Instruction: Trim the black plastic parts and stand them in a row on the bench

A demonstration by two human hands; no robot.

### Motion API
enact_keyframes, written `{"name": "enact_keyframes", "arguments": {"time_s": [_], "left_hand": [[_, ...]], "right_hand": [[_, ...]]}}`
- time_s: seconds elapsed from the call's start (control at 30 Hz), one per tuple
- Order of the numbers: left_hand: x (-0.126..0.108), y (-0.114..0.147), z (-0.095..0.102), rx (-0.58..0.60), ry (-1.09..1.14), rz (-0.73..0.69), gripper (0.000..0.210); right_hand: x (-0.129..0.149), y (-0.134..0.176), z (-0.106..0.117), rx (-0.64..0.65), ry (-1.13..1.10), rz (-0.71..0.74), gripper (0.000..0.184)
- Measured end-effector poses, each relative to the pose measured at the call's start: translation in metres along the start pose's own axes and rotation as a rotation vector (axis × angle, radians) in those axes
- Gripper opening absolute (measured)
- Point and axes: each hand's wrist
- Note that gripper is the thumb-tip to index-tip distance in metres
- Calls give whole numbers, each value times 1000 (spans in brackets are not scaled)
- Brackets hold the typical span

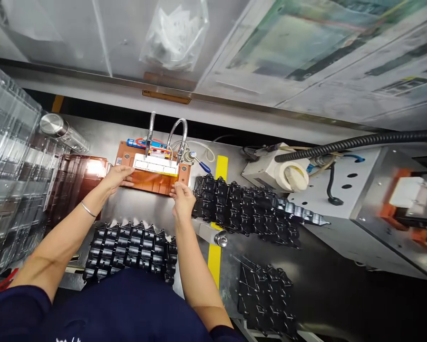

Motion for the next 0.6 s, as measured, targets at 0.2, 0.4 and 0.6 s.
{"name": "enact_keyframes", "arguments": {"time_s": [0.2, 0.4, 0.6], "left_hand": [[-9, -5, -4, -39, 10, 4, 36], [1, -24, -9, -214, -93, -17, 28], [-5, -41, -9, -285, -158, -26, 31]], "right_hand": [[0, -7, -9, -40, 3, 33, 33], [-2, -8, -11, -58, 59, 45, 24], [1, -21, -11, -38, 145, 45, 23]]}}
Point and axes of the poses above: each hand's wrist, its own y-axis away from the middle knuckle, its own z-axis out of the back of the hand, x = y × z, and after that the axes turned 12 degrees about -y, right-handed
